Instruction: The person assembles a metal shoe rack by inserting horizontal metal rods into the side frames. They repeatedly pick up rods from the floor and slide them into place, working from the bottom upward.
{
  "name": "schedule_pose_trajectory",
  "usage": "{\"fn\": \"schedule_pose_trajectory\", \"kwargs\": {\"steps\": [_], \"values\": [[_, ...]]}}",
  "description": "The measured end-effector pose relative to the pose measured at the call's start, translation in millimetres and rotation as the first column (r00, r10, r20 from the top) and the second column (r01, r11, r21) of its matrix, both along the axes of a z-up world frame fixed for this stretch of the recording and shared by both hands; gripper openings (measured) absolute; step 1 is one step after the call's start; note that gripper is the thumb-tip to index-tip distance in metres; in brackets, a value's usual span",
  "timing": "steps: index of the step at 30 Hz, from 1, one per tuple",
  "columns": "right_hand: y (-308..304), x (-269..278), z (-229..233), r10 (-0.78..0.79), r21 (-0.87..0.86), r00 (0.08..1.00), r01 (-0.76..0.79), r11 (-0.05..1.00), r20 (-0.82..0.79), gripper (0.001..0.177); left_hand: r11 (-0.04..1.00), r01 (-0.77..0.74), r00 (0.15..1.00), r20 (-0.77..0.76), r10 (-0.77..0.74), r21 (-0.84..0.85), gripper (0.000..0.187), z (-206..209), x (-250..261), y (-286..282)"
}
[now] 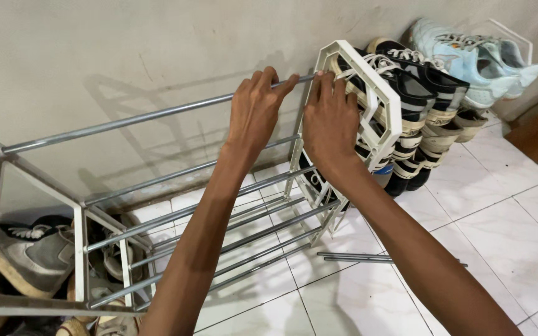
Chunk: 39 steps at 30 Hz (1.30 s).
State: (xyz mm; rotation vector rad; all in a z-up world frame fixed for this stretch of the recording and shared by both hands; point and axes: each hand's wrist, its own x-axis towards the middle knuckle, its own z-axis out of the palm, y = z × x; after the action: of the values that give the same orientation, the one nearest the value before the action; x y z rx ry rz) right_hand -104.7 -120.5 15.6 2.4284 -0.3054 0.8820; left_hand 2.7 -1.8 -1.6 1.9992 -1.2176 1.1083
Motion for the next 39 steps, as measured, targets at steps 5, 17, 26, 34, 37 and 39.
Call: {"fn": "schedule_pose_trajectory", "kwargs": {"steps": [5,17,26,34,37,39], "values": [[-5,3,-5,0.040,-0.027,0.998,-0.039,0.999,0.040,0.056,1.000,0.002,1.000,-0.016,-0.002,-0.025,0.048,-2,4,-2],[-10,0,-9,0.143,-0.027,0.988,-0.145,0.989,-0.050,0.055,0.998,-0.032,0.999,0.001,0.032,-0.050,0.047,-7,11,-7],[-11,2,-9,0.140,-0.016,0.988,-0.141,0.990,-0.063,0.055,0.999,-0.017,1.000,-0.001,0.017,-0.049,0.047,-10,13,-8],[-12,5,-8,0.138,-0.013,0.989,-0.139,0.990,-0.059,0.057,0.998,-0.036,0.999,0.016,0.037,-0.056,0.046,-11,12,-9],[-12,6,-8,0.182,-0.007,0.983,-0.182,0.983,-0.005,0.055,0.997,-0.045,0.999,0.024,0.047,-0.065,0.040,-11,14,-11],[-9,4,-7,0.186,0.036,0.983,-0.186,0.982,0.005,0.059,0.995,-0.030,0.999,0.022,0.032,-0.095,0.025,-12,15,-14]]}}
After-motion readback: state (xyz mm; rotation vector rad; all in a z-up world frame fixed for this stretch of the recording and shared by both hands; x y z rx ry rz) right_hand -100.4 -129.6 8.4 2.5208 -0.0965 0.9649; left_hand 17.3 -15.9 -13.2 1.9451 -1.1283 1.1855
